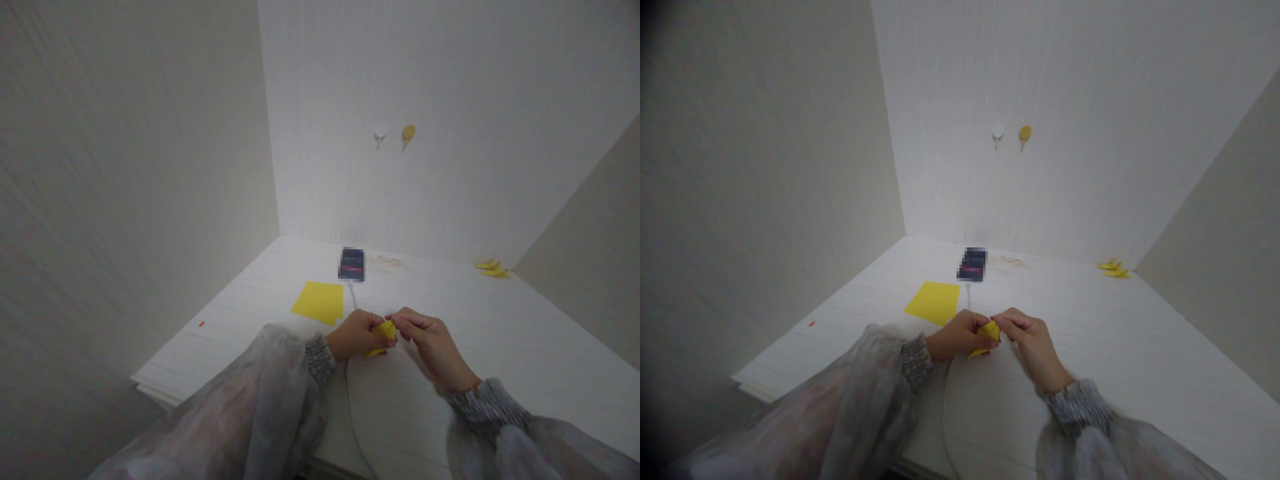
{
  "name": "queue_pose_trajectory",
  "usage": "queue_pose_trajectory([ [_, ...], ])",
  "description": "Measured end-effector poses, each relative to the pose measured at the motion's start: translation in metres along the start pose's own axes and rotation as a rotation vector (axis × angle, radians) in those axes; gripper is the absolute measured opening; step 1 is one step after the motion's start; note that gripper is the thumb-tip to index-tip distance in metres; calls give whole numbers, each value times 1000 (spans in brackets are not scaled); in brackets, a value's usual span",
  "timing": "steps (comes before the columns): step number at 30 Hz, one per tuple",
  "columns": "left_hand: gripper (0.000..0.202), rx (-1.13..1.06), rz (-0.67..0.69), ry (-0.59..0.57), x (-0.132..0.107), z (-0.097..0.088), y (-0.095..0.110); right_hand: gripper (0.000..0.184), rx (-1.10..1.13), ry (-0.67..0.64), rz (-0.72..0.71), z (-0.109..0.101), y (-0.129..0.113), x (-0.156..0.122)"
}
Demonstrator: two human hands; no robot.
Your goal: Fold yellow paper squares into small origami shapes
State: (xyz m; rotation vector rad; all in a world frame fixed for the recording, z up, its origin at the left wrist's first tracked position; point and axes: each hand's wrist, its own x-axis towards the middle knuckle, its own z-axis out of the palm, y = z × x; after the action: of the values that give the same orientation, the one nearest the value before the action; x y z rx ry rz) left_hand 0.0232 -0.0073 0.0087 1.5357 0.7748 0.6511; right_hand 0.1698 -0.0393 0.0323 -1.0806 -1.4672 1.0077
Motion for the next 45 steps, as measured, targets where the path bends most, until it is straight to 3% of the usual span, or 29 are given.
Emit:
queue_pose_trajectory([
  [7, 26, -1, -48, 2, -3, 2, 7, 23, -79, 59, 4, -1, 2, -1],
  [14, 28, 23, -52, 35, -3, 1, 5, 30, -172, 243, -20, -7, 9, 1],
  [21, 33, -100, -26, 60, 1, 0, 2, 29, -174, -12, -89, -3, 0, -1],
  [25, 31, -98, -19, 50, 2, 0, -1, 28, -196, -59, -109, -1, 0, -2],
  [45, 30, -126, -13, -3, 1, 1, -1, 24, -442, 84, -227, 2, 9, -5],
])
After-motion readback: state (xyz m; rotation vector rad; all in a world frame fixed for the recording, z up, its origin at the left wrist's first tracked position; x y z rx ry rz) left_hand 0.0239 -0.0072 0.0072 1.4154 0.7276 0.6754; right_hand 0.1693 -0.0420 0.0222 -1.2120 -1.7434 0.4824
